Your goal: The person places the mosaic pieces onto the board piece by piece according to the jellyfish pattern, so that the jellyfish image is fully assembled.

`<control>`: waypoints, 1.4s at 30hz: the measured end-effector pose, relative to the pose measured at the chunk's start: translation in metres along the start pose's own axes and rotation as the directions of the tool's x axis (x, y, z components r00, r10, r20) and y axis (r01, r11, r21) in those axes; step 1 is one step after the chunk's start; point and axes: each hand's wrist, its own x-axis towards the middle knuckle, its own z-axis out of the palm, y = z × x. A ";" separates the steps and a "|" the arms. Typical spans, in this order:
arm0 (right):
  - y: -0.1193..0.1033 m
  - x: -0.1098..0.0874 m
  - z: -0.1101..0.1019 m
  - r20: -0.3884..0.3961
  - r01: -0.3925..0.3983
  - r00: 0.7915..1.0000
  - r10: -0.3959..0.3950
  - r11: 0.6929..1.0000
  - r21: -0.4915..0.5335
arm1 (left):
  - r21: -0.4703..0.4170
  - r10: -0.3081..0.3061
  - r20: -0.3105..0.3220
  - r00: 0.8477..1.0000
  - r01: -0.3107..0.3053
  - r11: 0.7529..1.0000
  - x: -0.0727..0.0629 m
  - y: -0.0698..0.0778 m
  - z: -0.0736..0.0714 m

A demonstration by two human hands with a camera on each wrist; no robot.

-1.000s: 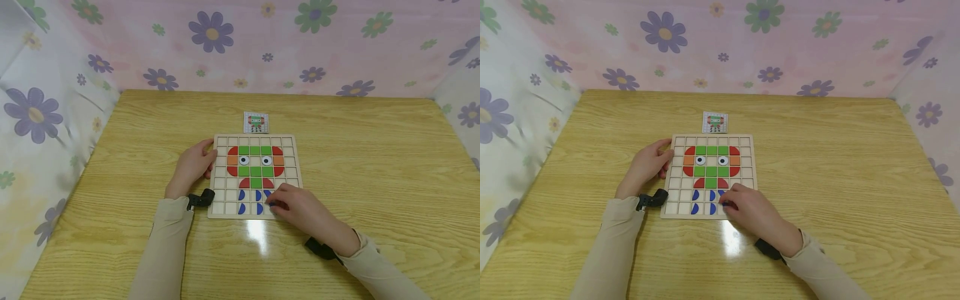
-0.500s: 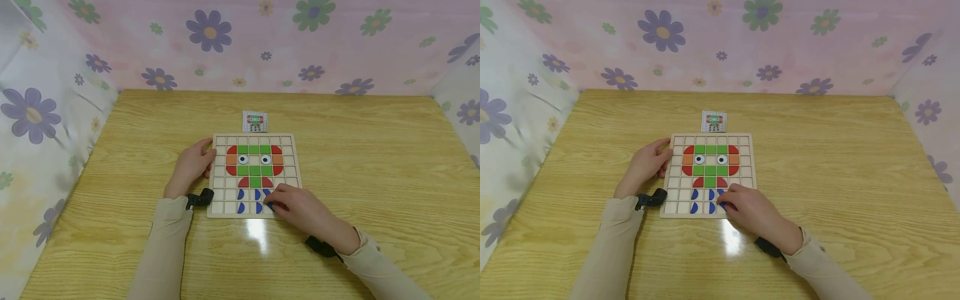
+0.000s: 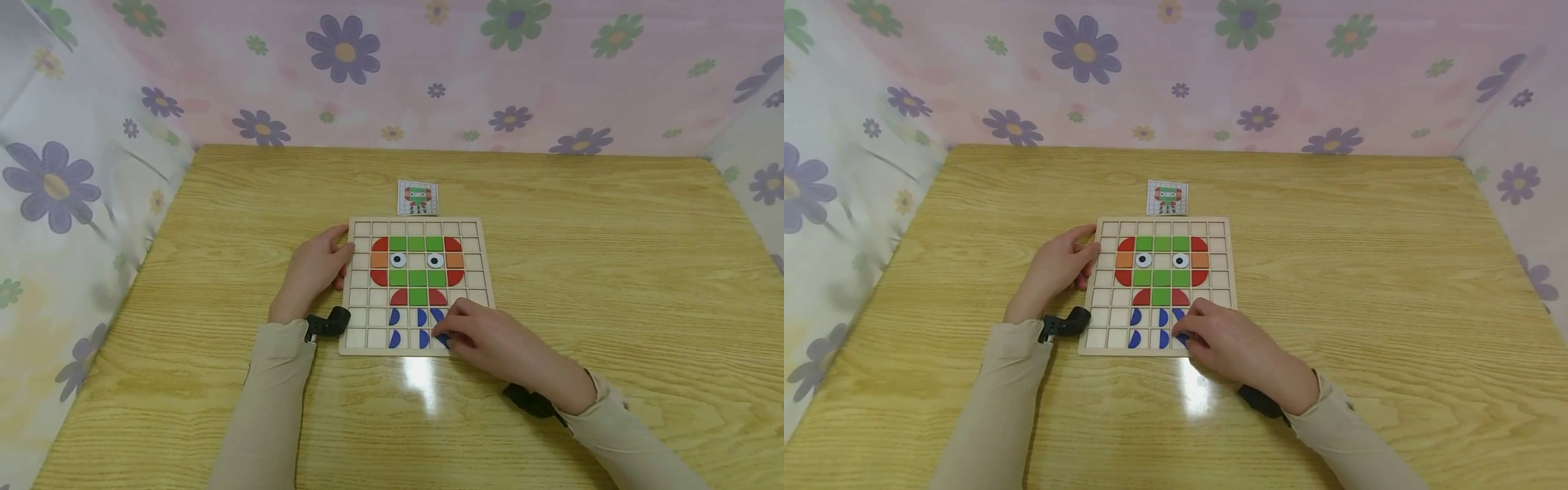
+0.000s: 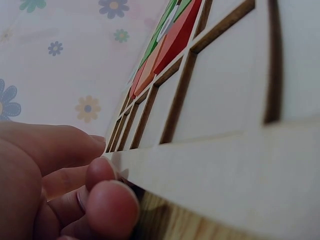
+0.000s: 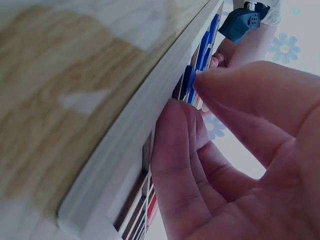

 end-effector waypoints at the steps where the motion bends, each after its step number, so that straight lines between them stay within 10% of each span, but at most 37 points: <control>1: 0.000 0.000 0.000 0.007 -0.006 1.000 0.006 1.000 0.004 | -0.001 0.000 0.001 1.000 0.000 1.000 0.000 0.000 0.000; 42: -0.002 -0.001 0.002 -0.013 0.003 1.000 -0.003 1.000 -0.026 | -0.010 -0.022 0.002 1.000 0.022 1.000 0.000 0.001 0.001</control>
